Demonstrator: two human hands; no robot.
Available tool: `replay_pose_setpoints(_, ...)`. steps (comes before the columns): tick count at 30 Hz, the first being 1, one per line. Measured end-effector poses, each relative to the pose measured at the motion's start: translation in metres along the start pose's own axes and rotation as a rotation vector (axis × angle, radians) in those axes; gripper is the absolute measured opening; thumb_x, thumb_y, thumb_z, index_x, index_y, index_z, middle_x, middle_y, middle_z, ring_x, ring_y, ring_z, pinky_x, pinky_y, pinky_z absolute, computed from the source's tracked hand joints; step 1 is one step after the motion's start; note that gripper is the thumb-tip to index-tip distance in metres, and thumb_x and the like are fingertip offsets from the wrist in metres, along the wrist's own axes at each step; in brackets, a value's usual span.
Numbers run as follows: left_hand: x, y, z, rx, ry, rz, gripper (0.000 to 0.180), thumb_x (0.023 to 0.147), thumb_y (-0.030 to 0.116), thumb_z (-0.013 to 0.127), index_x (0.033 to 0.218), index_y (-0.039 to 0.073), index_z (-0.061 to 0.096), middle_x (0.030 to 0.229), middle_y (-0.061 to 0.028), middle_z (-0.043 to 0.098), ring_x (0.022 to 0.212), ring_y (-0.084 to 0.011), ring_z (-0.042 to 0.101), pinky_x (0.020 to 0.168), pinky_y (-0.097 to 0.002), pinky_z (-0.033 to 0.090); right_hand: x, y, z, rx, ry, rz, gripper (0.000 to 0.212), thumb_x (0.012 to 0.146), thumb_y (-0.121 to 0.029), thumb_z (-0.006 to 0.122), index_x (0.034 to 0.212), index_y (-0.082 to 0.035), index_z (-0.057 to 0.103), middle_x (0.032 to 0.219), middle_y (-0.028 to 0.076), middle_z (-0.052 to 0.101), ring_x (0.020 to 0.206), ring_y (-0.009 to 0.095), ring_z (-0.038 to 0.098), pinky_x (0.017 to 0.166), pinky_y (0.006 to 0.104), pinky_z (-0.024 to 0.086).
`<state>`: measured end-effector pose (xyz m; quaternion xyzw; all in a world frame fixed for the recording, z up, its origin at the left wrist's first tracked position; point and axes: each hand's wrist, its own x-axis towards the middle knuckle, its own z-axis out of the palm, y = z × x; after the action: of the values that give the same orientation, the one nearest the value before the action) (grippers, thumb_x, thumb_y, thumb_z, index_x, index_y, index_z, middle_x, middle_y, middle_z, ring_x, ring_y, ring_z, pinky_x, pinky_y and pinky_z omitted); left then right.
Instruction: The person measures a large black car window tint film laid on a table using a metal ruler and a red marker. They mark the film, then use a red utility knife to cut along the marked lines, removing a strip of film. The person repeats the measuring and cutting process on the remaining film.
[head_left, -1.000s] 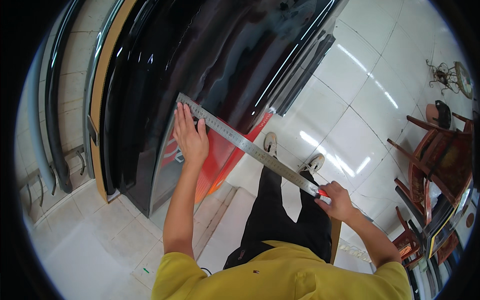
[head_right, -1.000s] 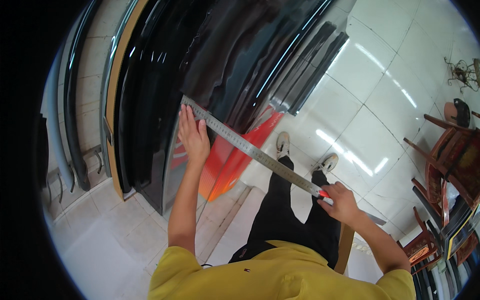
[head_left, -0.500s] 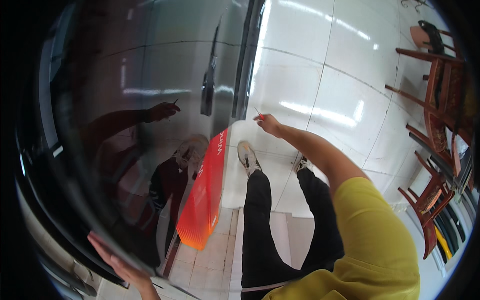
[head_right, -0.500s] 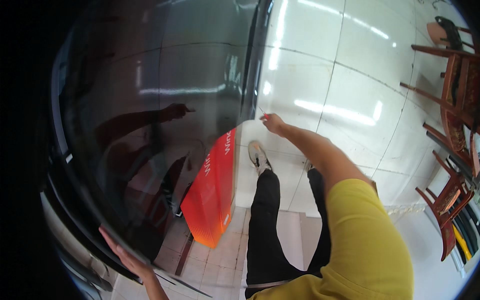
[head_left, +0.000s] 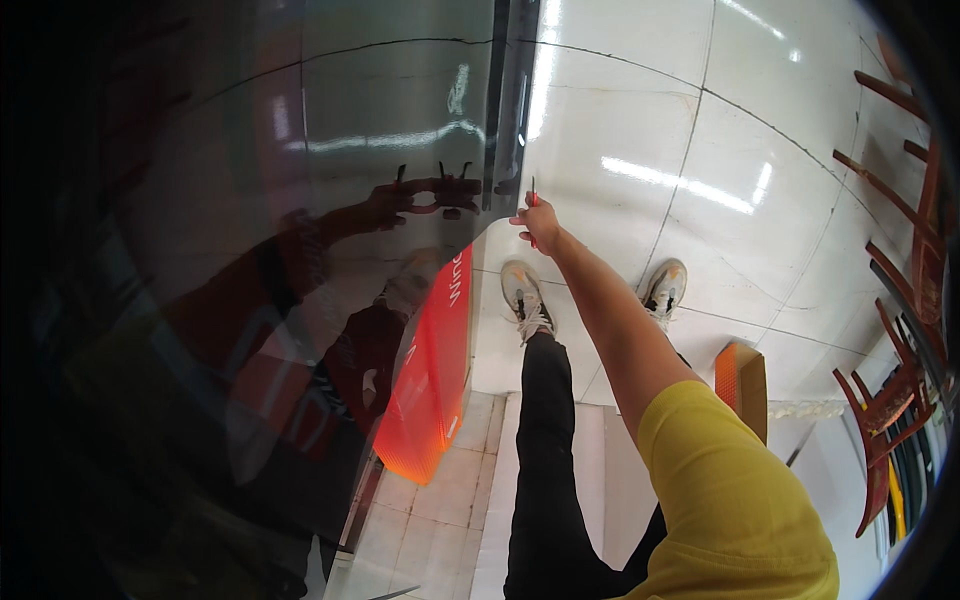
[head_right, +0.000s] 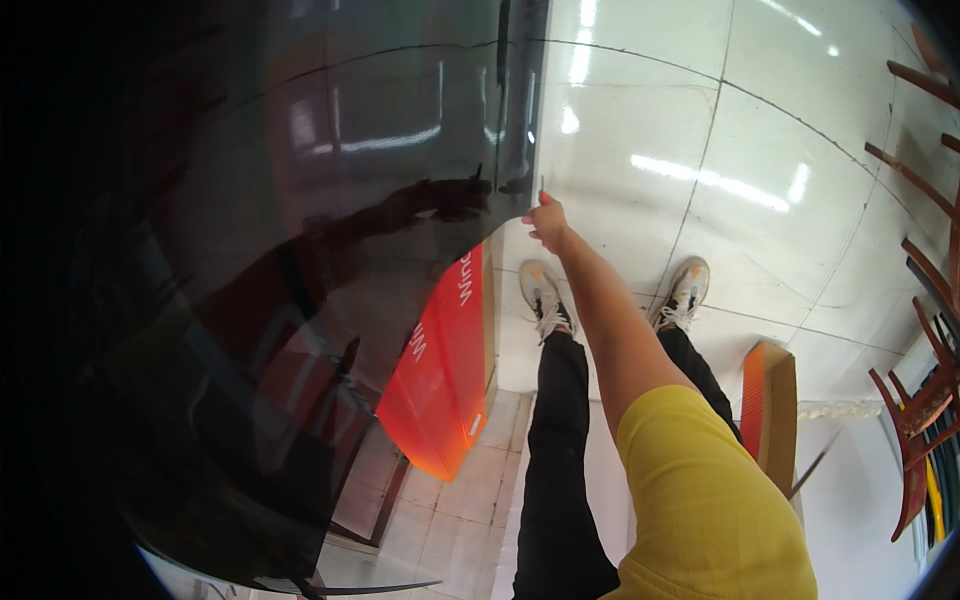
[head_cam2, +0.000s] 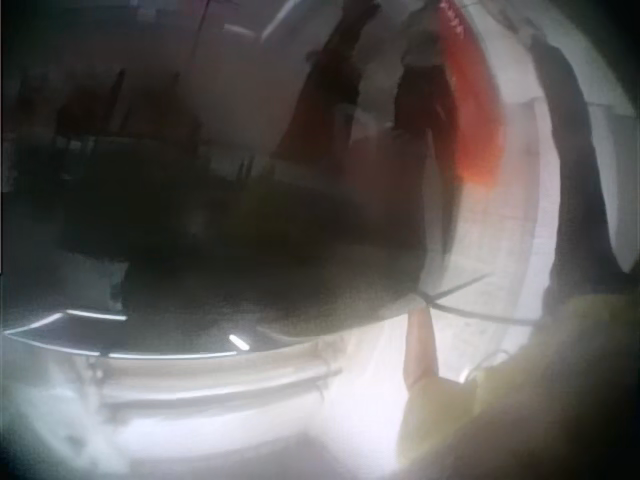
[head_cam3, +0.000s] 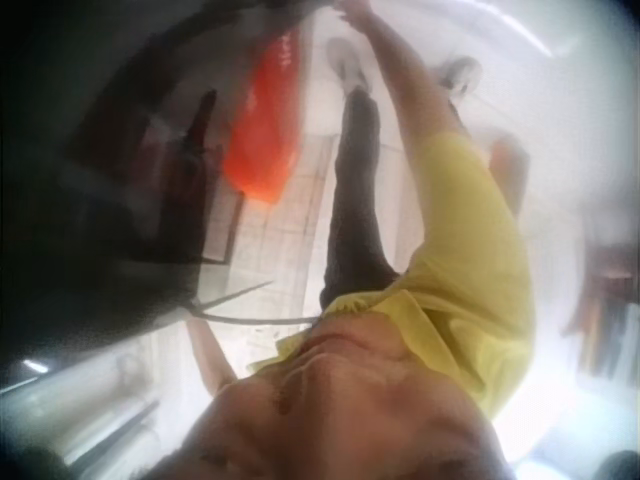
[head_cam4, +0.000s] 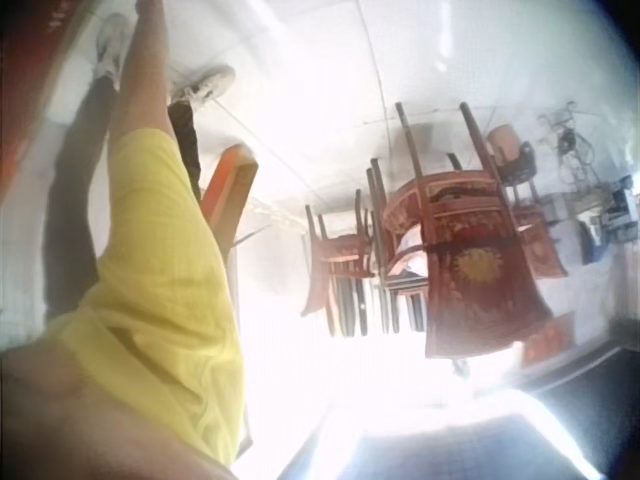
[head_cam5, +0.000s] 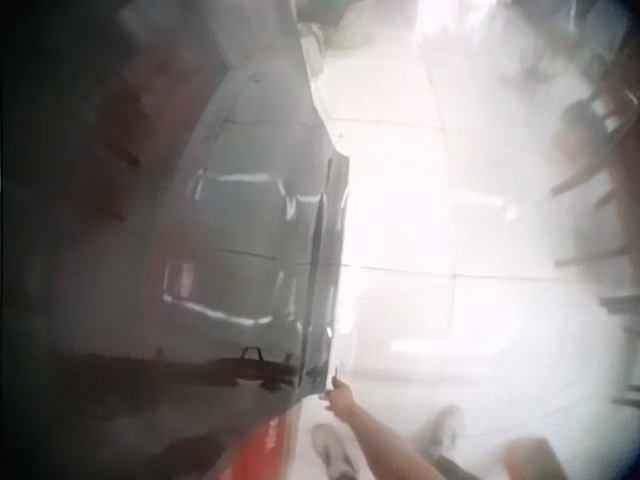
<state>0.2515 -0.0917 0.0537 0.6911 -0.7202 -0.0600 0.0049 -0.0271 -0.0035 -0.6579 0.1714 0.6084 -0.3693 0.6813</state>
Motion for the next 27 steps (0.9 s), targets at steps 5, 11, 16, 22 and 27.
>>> replay_pose_setpoints(5,-0.002,-0.005,-0.006,0.025,-0.005,0.000,0.074,0.115,0.053,0.032,0.170,0.003,0.027,0.176,-0.0160,0.028,0.162,-0.0318,0.027,0.131,-0.0431,0.021,0.001,0.000,0.015,0.097,0.036,0.004,0.061,0.101,-0.008,0.061,0.159,-0.014,0.044,0.114,0.000,0.061,0.095,0.015,0.070,0.060,0.0347,0.042)
replay_pose_setpoints(11,-0.009,-0.011,-0.009,0.025,0.010,0.004,0.074,0.115,0.052,0.031,0.170,0.003,0.027,0.176,-0.0160,0.028,0.162,-0.0318,0.027,0.131,-0.0429,0.021,-0.009,0.007,0.003,-0.015,0.047,-0.035,0.024,0.094,-0.014,0.077,0.116,-0.006,0.077,0.081,0.000,0.064,0.064,0.010,0.045,0.049,0.0299,0.032)
replay_pose_setpoints(16,-0.017,-0.013,-0.010,0.021,0.033,0.036,0.073,0.115,0.052,0.031,0.170,0.003,0.027,0.176,-0.0160,0.028,0.162,-0.0318,0.027,0.131,-0.0428,0.020,0.000,0.004,-0.008,-0.196,0.165,-0.127,0.033,0.094,-0.018,0.078,0.121,0.002,0.075,0.097,0.010,0.074,0.076,0.019,0.069,0.048,0.0337,0.040)
replay_pose_setpoints(22,-0.025,-0.014,-0.017,0.044,0.010,0.028,0.073,0.116,0.052,0.031,0.170,0.003,0.028,0.176,-0.0160,0.028,0.162,-0.0317,0.027,0.131,-0.0426,0.020,0.005,-0.001,-0.004,-0.042,0.049,-0.049,0.054,0.096,-0.015,0.073,0.145,0.002,0.056,0.111,0.013,0.073,0.085,0.023,0.076,0.046,0.0337,0.035)
replay_pose_setpoints(27,-0.027,-0.013,-0.022,0.062,-0.004,0.020,0.073,0.116,0.052,0.030,0.170,0.003,0.028,0.176,-0.0160,0.029,0.162,-0.0317,0.027,0.131,-0.0424,0.020,0.011,-0.010,0.001,-0.181,0.047,-0.080,0.017,0.096,-0.008,0.069,0.107,-0.010,0.056,0.100,0.006,0.068,0.084,0.021,0.076,0.046,0.0329,0.033)
